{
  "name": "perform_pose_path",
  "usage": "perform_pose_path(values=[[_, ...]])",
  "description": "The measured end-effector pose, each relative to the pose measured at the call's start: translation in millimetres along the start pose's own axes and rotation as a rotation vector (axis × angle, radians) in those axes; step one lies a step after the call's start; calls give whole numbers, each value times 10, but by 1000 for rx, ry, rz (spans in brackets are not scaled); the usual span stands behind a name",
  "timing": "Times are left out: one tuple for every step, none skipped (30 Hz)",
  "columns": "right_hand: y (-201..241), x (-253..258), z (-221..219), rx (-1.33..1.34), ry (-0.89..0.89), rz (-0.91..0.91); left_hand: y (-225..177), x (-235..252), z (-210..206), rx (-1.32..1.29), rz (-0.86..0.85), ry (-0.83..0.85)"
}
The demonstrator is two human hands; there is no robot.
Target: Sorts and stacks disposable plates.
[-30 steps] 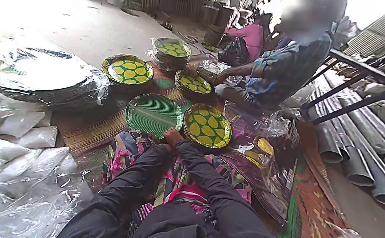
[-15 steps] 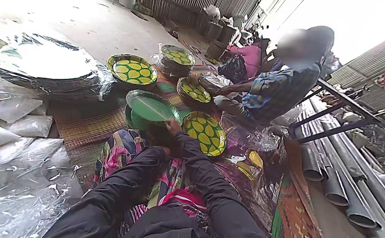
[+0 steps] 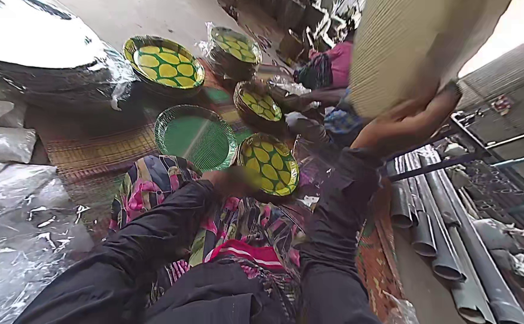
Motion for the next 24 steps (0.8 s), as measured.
perform_pose_path(values=[[20,29,-83,18,93,70,133,128,10,-15,2,-178],[-7,-17,-255,15,251,87,226,168,51,-43,-8,-342],[-72,-159,-485,-5,459,62,300,165,97,-62,-7,-459],[-199,-419,-743,-68,692,21,373,159,132,-70,19,-531],[-354,-775,-974,-123,876,14,447,166,147,-61,56,-575],[-537,-1221,-1165,-146,1027,21,519,194,126,-44,113,-565],[-752,-1755,-1299,-160,1170,10,589,237,71,-23,180,-513],[-936,-2343,-1340,-178,1349,-29,650,283,-3,-1,244,-437],[-1097,-2967,-1283,-227,1558,-87,697,333,-90,27,294,-355],[-1239,-3553,-1145,-267,1731,-180,722,371,-175,67,328,-279],[-1318,-3974,-989,-259,1795,-279,722,391,-230,105,348,-224],[-1346,-4187,-872,-229,1758,-386,717,396,-244,128,368,-187],[-1337,-4254,-803,-193,1705,-442,700,396,-232,120,387,-167],[-1311,-4256,-798,-151,1666,-445,682,403,-191,99,392,-160],[-1294,-4290,-732,-114,1653,-418,646,397,-221,83,386,-141],[-1266,-4318,-655,-108,1664,-390,614,391,-258,89,381,-119],[-1236,-4334,-610,-123,1668,-355,608,395,-256,109,383,-116],[-1194,-4335,-568,-134,1640,-316,616,398,-242,126,383,-118],[-1150,-4326,-512,-134,1576,-276,637,402,-234,145,389,-116],[-1114,-4306,-447,-129,1499,-246,654,404,-227,161,395,-119],[-1100,-4276,-396,-117,1425,-230,660,409,-215,169,396,-128],[-1110,-4269,-357,-112,1378,-229,658,419,-208,177,389,-141],[-1108,-4260,-314,-109,1363,-246,643,435,-217,186,370,-155],[-1093,-4242,-286,-107,1375,-275,611,449,-221,204,344,-162]])
Point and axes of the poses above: each hand's wrist, its own x-axis towards the middle knuckle, its own z-axis out of the back of the hand, y = z × x, the point moved 10 cm from there along x, towards the middle knuckle, and after that the axes turned 9 degrees about x, right-handed, at the moved point
